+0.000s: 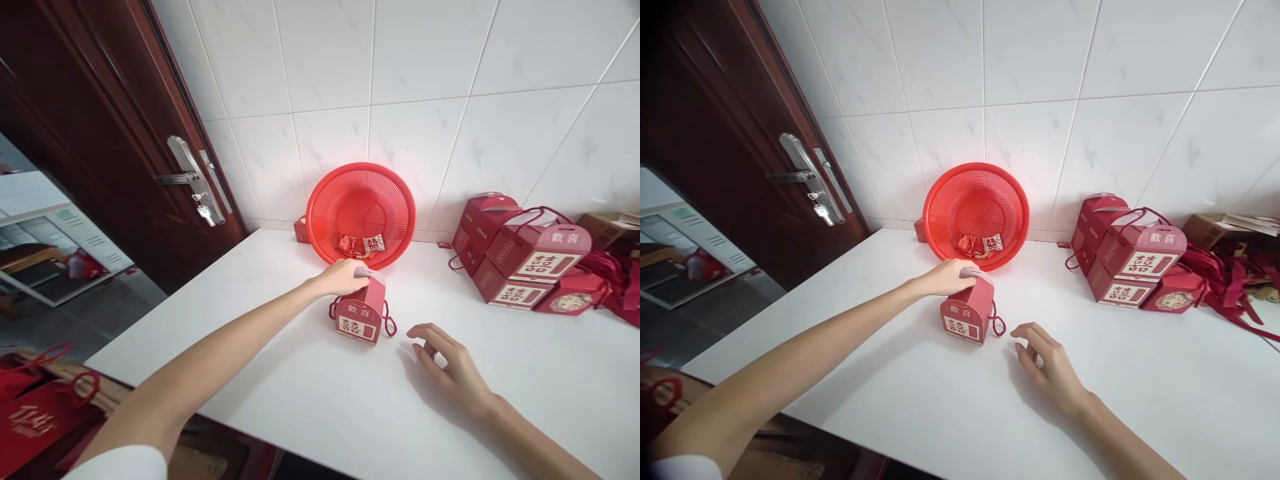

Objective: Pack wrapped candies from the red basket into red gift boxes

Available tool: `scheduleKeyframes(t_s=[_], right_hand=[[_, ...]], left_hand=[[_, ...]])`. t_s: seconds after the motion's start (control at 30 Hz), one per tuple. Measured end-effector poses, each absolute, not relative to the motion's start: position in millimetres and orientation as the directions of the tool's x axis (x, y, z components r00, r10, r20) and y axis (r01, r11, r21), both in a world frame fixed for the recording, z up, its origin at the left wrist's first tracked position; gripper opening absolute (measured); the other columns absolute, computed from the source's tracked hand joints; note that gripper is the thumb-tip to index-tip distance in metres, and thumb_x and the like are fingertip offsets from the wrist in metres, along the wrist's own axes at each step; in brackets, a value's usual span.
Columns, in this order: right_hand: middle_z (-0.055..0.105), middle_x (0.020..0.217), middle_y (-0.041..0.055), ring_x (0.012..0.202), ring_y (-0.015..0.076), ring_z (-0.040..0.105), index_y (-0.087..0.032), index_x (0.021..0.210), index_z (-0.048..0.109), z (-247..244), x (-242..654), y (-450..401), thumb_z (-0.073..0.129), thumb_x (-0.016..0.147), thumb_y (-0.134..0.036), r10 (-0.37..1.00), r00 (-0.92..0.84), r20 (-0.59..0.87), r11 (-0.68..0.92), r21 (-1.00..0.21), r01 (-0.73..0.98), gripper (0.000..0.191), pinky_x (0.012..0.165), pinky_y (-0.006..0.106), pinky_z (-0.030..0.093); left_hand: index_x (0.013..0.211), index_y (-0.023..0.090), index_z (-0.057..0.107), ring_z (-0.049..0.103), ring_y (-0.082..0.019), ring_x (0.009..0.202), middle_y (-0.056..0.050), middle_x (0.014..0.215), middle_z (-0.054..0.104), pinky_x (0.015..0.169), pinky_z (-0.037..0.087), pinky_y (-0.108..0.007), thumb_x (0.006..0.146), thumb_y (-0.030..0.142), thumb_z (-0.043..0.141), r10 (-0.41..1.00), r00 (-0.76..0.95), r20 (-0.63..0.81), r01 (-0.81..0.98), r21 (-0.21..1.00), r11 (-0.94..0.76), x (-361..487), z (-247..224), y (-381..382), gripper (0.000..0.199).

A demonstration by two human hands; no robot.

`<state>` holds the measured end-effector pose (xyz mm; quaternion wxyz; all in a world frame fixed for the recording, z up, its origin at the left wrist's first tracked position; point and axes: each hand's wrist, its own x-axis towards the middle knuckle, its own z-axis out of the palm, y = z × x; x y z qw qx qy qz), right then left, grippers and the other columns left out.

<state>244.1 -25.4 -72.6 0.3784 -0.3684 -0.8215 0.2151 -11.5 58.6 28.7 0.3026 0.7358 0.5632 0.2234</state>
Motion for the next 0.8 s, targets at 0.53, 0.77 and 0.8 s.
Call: scheduleKeyframes(t_s=[0.53, 0.77, 0.8], right_hand=[[0.066, 0.089, 0.0074, 0.056, 0.0132, 0.06, -0.02, 0.099, 0.065, -72.5, 245.0, -3.3, 0.047, 0.098, -0.042, 0.826, -0.193, 0.53, 0.542, -0.652, 0.529, 0.029, 0.042, 0.024, 0.047], [0.066, 0.094, 0.0076, 0.057, 0.0107, 0.057, -0.02, 0.107, 0.067, -17.0, 210.2, 17.1, 0.044, 0.1, -0.029, 0.687, -0.385, 0.616, 0.714, -0.477, 0.512, 0.025, 0.058, 0.027, 0.05], [0.066, 0.085, 0.0052, 0.057, 0.0114, 0.056, -0.021, 0.105, 0.068, -8.0, 204.4, 20.4, 0.044, 0.1, -0.029, 0.694, -0.459, 0.555, 0.715, -0.465, 0.522, 0.026, 0.057, 0.026, 0.048]], left_hand=[[0.09, 0.021, 0.073, 0.05, -0.026, 0.132, -0.008, 0.13, 0.06, 0.113, 0.037, -0.039, 0.079, 0.035, 0.068, 0.923, 0.309, 0.228, 0.262, 0.913, -0.313, -18.7, 10.5, 50.7, 0.019], [0.107, 0.025, 0.074, 0.041, -0.029, 0.14, -0.009, 0.144, 0.048, 0.117, 0.033, -0.042, 0.081, 0.033, 0.066, 0.887, 0.455, 0.08, 0.465, 0.828, -0.313, -17.6, 12.8, 43.8, 0.028], [0.11, 0.026, 0.074, 0.042, -0.029, 0.139, -0.009, 0.143, 0.049, 0.116, 0.034, -0.041, 0.079, 0.029, 0.067, 0.872, 0.484, 0.08, 0.459, 0.825, -0.33, -18.6, 13.5, 45.1, 0.031]])
